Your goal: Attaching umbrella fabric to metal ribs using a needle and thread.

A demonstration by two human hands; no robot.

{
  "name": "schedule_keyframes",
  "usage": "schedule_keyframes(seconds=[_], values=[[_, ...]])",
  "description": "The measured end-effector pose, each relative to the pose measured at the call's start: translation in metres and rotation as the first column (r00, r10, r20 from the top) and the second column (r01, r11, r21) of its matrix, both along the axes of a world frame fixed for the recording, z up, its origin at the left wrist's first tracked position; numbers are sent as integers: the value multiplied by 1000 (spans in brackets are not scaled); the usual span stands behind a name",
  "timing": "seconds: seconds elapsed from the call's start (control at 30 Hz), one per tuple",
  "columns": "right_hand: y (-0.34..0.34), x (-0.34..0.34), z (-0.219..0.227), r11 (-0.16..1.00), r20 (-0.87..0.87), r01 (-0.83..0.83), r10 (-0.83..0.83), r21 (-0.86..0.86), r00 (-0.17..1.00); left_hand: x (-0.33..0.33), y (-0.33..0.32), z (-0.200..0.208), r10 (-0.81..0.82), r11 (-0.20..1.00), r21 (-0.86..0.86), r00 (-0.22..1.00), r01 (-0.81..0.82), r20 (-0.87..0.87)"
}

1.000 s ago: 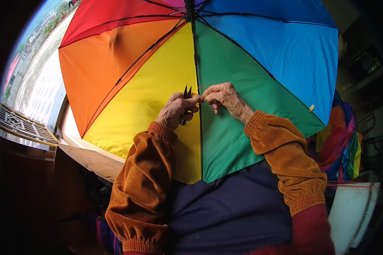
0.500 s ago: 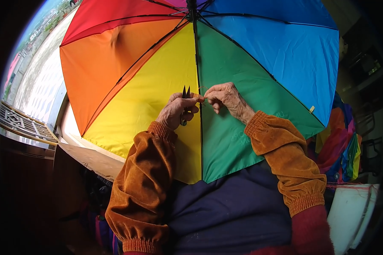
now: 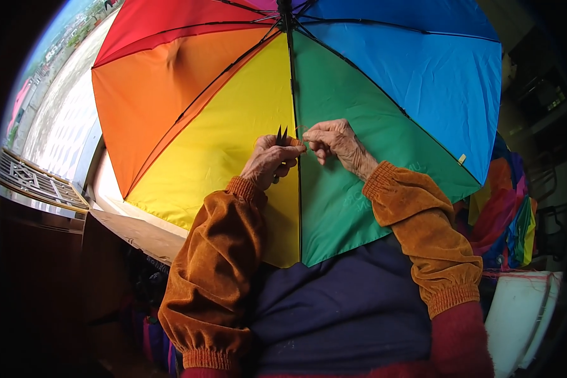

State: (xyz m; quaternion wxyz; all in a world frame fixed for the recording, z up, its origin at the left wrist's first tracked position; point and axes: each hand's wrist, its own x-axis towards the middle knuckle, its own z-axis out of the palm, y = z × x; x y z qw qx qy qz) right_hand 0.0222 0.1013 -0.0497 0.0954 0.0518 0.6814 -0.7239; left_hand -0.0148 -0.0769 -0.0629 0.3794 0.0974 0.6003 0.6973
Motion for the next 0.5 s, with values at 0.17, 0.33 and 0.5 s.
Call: schedule_keyframes(seconds=[0.17, 0.33, 0.5], values=[[-1, 2, -2, 997, -32, 55, -53, 60, 998, 6, 4, 6, 2, 1000, -20, 1000, -3, -23], [7, 0, 0, 985, -74, 164, -169, -59, 983, 7, 3, 9, 5, 999, -39, 999, -6, -34], [8, -1, 0, 974, -95, 201, -211, -102, 973, 5, 4, 6, 93, 996, 9, 995, -93, -43]])
